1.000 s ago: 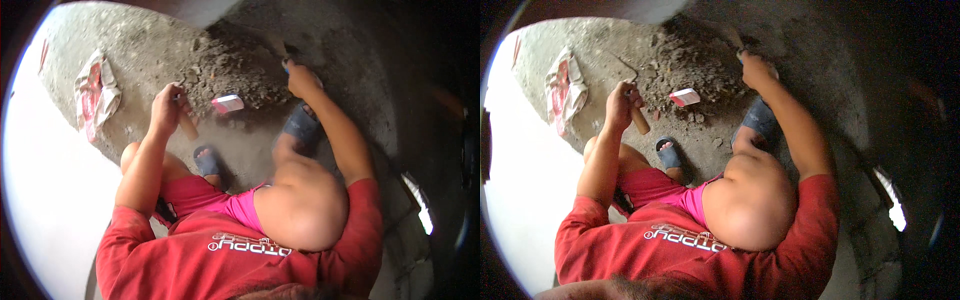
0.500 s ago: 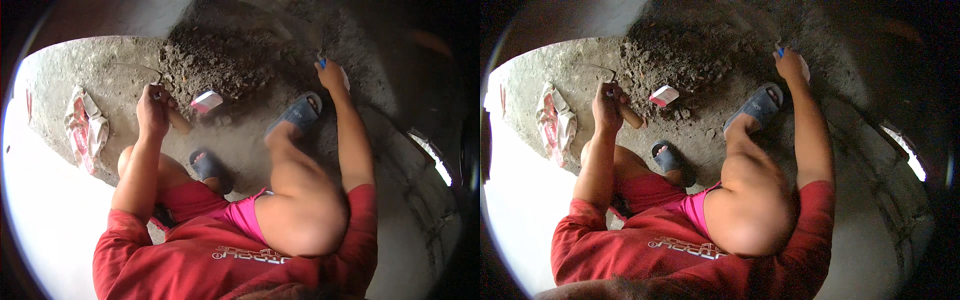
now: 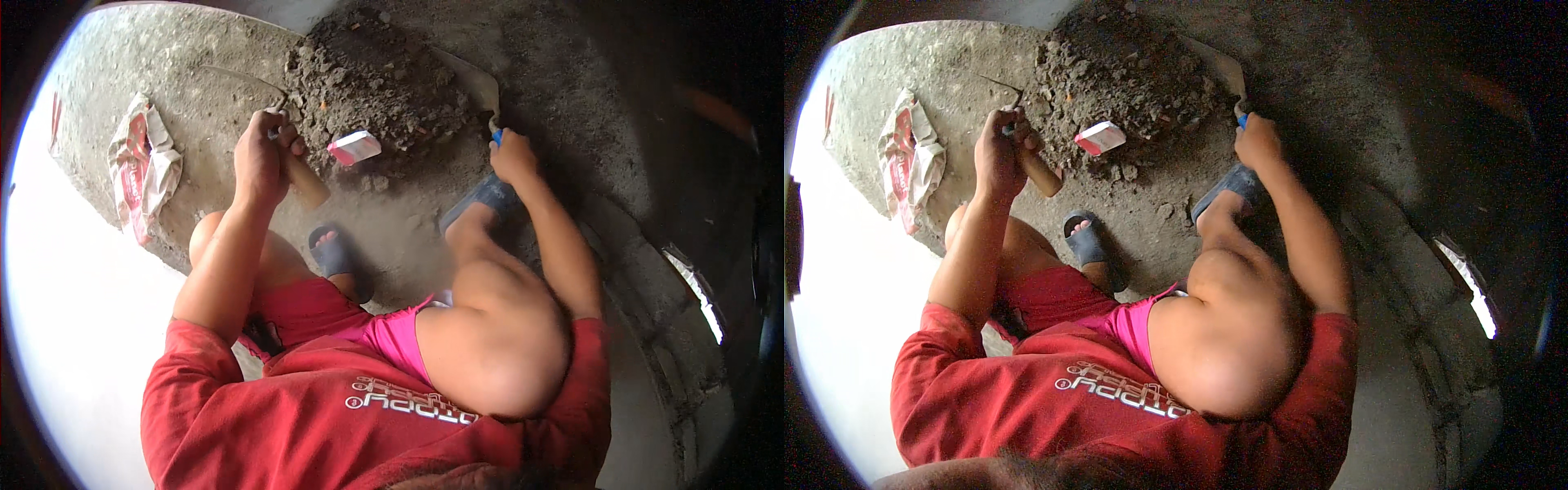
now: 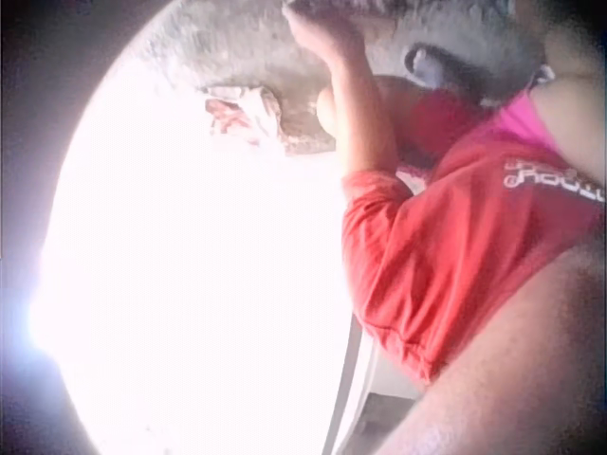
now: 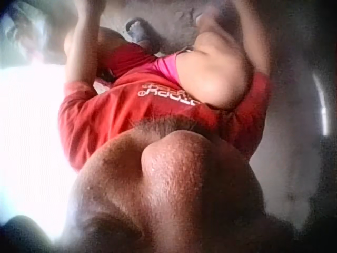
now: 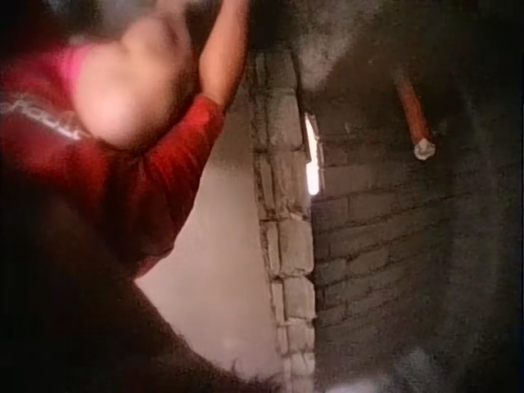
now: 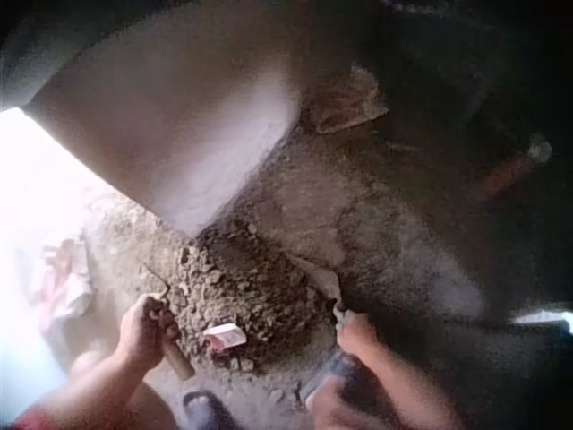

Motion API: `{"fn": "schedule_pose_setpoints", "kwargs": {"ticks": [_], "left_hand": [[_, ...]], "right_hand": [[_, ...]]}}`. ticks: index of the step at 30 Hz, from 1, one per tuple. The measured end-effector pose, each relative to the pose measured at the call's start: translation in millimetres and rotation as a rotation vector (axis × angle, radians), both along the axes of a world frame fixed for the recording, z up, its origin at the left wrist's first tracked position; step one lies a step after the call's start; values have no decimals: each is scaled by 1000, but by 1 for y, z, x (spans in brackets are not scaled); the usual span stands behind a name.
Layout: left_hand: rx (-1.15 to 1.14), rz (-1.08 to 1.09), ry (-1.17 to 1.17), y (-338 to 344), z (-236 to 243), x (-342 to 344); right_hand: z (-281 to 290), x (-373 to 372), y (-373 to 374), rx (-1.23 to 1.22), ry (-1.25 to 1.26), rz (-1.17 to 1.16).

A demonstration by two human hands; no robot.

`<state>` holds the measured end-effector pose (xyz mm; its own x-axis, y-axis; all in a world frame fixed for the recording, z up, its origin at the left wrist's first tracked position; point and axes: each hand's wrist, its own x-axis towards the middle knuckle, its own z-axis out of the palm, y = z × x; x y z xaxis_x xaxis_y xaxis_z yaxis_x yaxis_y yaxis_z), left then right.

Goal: The person uses trowels to spread and level mortar onto a concrete floor, gathering material from a central pile and smoothing it toward the edges of the room.

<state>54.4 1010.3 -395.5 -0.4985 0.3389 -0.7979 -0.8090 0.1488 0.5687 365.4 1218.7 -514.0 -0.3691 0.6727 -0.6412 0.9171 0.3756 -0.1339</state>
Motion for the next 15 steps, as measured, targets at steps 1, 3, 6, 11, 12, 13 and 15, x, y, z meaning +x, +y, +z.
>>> {"fn": "schedule_pose_setpoints", "kwargs": {"ticks": [1,3,6,11,12,13,15], "left_hand": [[-6,8,10,0,2,1],[-8,-10,75,-3,-3,2],[-3,-18,78,-2,-13,-8],[-29,-53,168,-12,-18,-11],[-80,-146,250,-15,-18,-17],[-135,-236,330,-17,-19,-23],[-287,-367,307,-15,-2,-35]], "right_hand": [[9,-5,0,-12,3,10],[13,-7,-3,1,29,70],[29,-28,-25,-104,81,151],[35,-30,-34,-113,81,159],[34,-31,-33,-123,94,174],[36,-27,-34,-134,106,190],[33,-12,-41,-160,154,182]]}}
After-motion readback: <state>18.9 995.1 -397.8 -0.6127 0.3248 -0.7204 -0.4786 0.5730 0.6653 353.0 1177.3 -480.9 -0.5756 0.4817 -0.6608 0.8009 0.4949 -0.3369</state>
